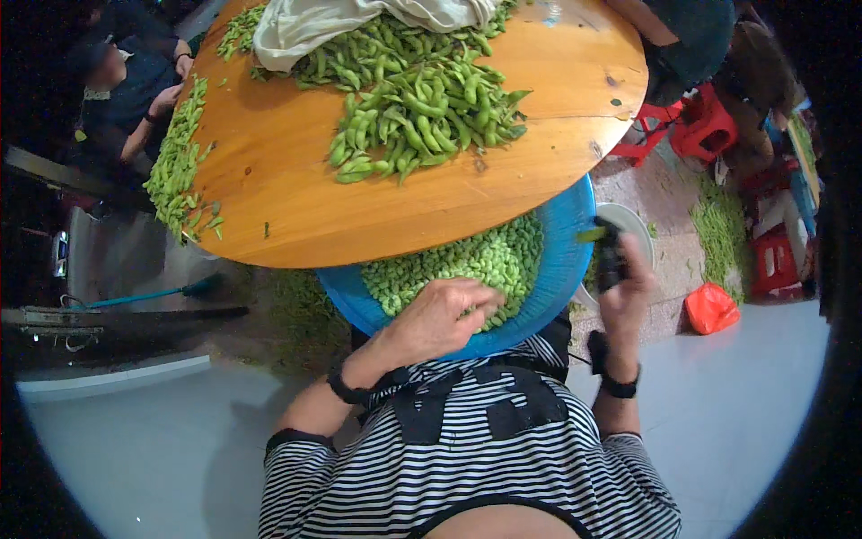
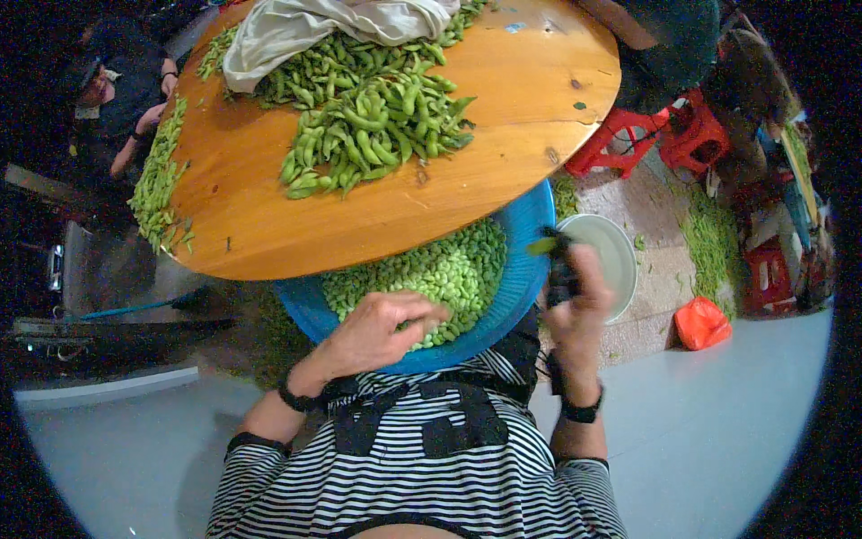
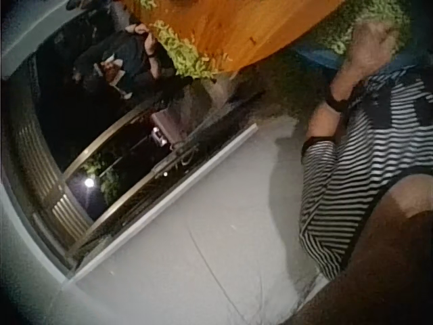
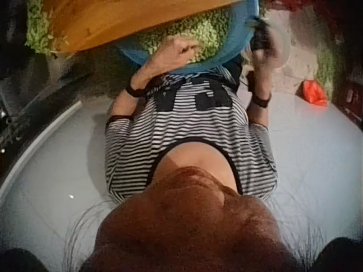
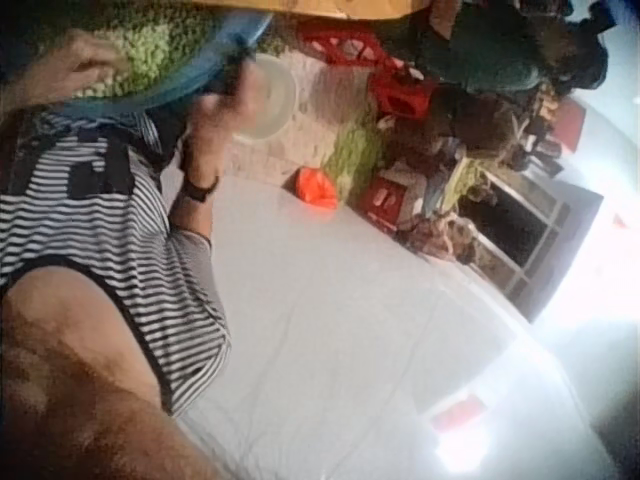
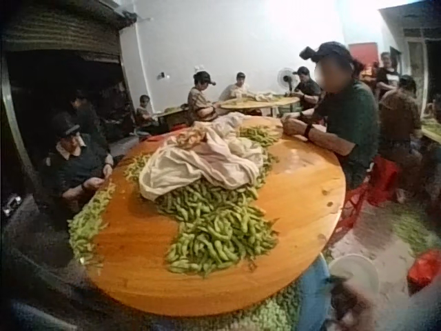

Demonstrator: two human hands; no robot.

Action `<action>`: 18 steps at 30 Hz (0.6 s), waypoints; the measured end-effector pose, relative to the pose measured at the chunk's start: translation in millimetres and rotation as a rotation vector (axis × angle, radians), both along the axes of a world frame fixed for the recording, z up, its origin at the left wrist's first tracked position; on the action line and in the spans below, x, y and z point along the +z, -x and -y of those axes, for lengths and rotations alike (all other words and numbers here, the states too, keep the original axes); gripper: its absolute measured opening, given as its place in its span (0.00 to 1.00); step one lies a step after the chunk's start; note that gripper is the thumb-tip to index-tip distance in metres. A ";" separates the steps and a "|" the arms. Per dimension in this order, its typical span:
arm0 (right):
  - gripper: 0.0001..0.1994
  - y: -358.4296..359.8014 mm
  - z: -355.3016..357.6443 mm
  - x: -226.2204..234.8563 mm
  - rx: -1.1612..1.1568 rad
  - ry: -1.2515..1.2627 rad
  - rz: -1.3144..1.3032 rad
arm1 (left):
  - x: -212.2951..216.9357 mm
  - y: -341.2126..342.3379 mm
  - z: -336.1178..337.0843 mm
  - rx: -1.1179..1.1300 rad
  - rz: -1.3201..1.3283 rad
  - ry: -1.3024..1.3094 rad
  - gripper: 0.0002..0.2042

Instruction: Shelling edamame pods by hand using a small tool into a blue colander.

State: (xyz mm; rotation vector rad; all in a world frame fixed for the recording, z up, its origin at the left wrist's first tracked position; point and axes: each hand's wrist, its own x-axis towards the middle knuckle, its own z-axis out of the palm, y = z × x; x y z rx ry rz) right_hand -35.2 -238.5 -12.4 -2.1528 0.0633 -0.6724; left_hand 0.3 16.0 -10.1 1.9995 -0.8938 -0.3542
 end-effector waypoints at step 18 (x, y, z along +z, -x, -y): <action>0.14 -5.3 -5.9 5.3 0.047 0.063 -0.063 | 43.5 -101.1 -60.3 0.563 0.651 -0.097 0.08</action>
